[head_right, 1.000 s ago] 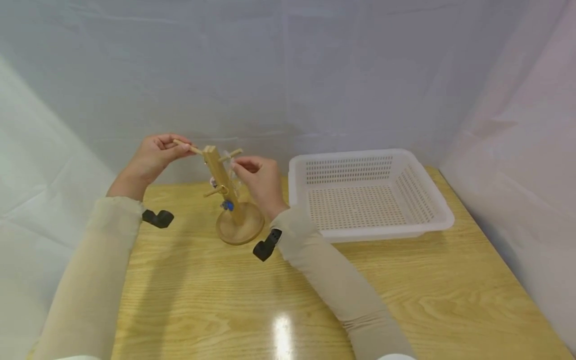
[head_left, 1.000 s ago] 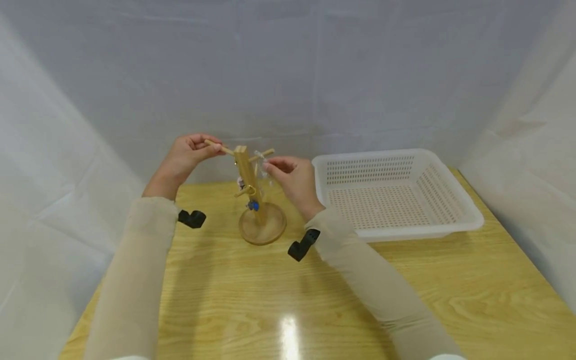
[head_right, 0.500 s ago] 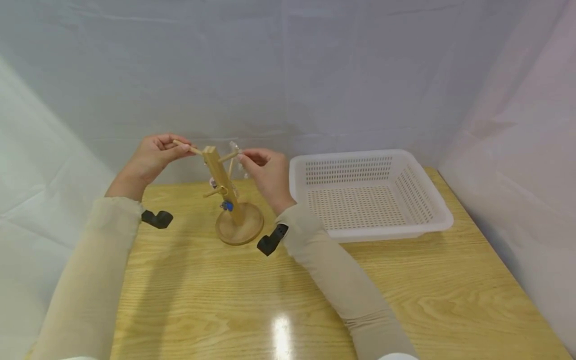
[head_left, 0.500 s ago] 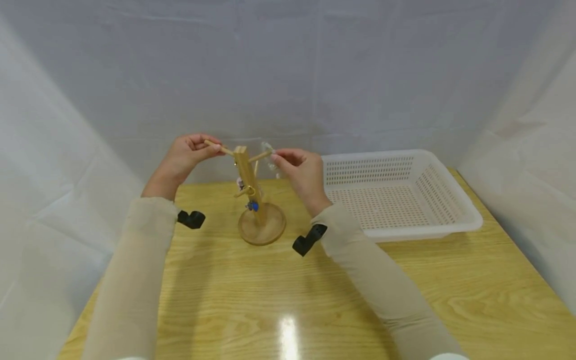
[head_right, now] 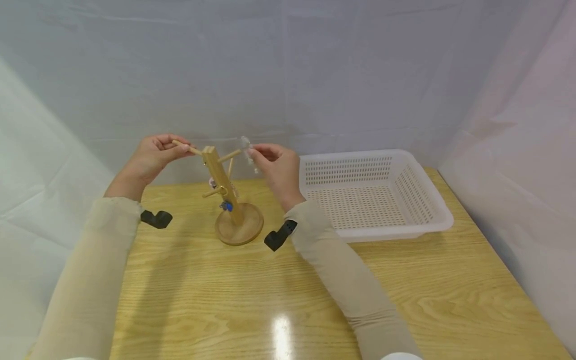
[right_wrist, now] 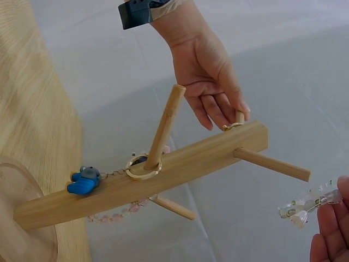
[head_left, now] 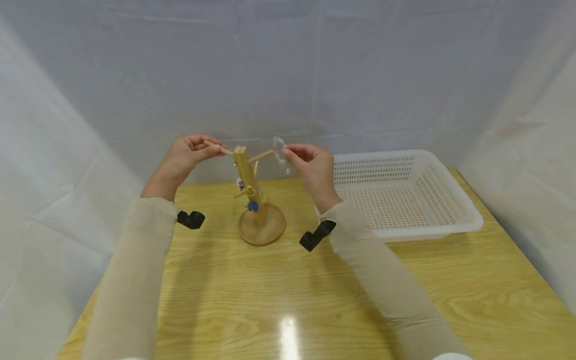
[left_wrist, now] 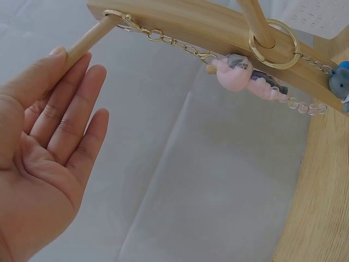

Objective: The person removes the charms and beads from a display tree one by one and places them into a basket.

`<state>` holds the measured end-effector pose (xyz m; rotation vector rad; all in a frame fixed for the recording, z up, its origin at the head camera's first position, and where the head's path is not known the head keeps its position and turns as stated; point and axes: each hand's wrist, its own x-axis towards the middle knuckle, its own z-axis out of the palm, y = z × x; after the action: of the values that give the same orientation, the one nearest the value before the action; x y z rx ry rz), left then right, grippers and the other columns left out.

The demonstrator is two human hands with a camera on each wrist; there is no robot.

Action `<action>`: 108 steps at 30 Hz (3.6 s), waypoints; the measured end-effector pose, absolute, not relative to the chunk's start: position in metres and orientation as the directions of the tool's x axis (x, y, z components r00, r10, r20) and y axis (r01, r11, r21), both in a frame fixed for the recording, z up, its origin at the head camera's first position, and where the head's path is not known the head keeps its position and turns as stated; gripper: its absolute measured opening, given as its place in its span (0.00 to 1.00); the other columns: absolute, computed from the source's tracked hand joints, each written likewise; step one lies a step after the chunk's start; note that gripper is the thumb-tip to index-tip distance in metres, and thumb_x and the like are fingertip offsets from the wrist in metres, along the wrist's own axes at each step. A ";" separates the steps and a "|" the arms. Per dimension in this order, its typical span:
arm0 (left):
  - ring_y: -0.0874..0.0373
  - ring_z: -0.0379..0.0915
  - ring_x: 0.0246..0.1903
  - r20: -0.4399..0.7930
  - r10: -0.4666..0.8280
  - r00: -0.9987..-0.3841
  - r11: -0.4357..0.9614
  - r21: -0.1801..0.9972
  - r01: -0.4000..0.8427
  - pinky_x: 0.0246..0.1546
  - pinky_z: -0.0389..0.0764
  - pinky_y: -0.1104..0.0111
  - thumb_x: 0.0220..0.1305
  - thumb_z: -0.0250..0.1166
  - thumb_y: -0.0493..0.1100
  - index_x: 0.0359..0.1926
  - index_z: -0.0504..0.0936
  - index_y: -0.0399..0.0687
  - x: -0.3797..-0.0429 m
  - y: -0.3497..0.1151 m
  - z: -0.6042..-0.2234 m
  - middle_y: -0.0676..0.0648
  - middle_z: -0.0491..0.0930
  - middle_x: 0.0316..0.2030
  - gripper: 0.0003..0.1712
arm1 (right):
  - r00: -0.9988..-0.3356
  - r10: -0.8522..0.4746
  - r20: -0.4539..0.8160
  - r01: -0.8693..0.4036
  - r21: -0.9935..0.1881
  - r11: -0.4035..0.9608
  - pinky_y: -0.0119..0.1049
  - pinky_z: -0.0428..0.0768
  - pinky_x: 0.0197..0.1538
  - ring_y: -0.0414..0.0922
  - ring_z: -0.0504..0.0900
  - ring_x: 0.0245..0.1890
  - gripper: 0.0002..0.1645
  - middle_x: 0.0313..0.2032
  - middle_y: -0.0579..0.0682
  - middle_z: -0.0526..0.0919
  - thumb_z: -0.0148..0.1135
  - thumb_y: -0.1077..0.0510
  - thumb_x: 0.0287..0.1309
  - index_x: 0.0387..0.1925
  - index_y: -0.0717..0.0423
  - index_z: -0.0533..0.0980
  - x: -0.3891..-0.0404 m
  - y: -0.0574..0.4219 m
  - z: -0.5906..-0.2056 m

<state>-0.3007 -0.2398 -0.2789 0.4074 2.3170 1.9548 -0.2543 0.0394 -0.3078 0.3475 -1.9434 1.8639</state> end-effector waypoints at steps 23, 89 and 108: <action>0.62 0.78 0.43 0.096 0.237 -0.967 0.197 0.970 0.144 0.64 0.64 0.57 0.59 0.66 0.46 0.41 0.83 0.47 -0.298 -0.237 -0.276 0.56 0.85 0.34 0.11 | -0.882 0.212 0.422 -0.412 -0.907 0.088 0.28 0.79 0.35 0.37 0.82 0.31 0.16 0.28 0.41 0.84 0.70 0.54 0.52 0.38 0.63 0.83 -0.257 0.097 -0.313; 0.63 0.80 0.40 0.115 0.249 -0.962 0.169 0.972 0.160 0.56 0.73 0.70 0.61 0.64 0.44 0.39 0.83 0.47 -0.296 -0.237 -0.279 0.56 0.85 0.33 0.08 | -0.992 0.127 0.016 0.037 -0.915 0.403 0.46 0.77 0.53 0.49 0.78 0.44 0.16 0.45 0.61 0.81 0.62 0.59 0.60 0.47 0.66 0.78 -0.261 0.221 -0.376; 0.62 0.80 0.40 0.124 0.245 -0.961 0.130 0.979 0.160 0.56 0.73 0.71 0.60 0.66 0.43 0.39 0.83 0.46 -0.298 -0.236 -0.282 0.54 0.85 0.32 0.08 | -0.995 0.023 0.100 -0.080 -0.899 0.431 0.45 0.77 0.52 0.49 0.79 0.45 0.17 0.45 0.59 0.82 0.64 0.56 0.59 0.47 0.63 0.80 -0.255 0.195 -0.365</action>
<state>-0.2981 -0.2364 -0.2818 0.4147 2.3108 1.9865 -0.2550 0.1947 -0.3652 0.0515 -2.5746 1.6245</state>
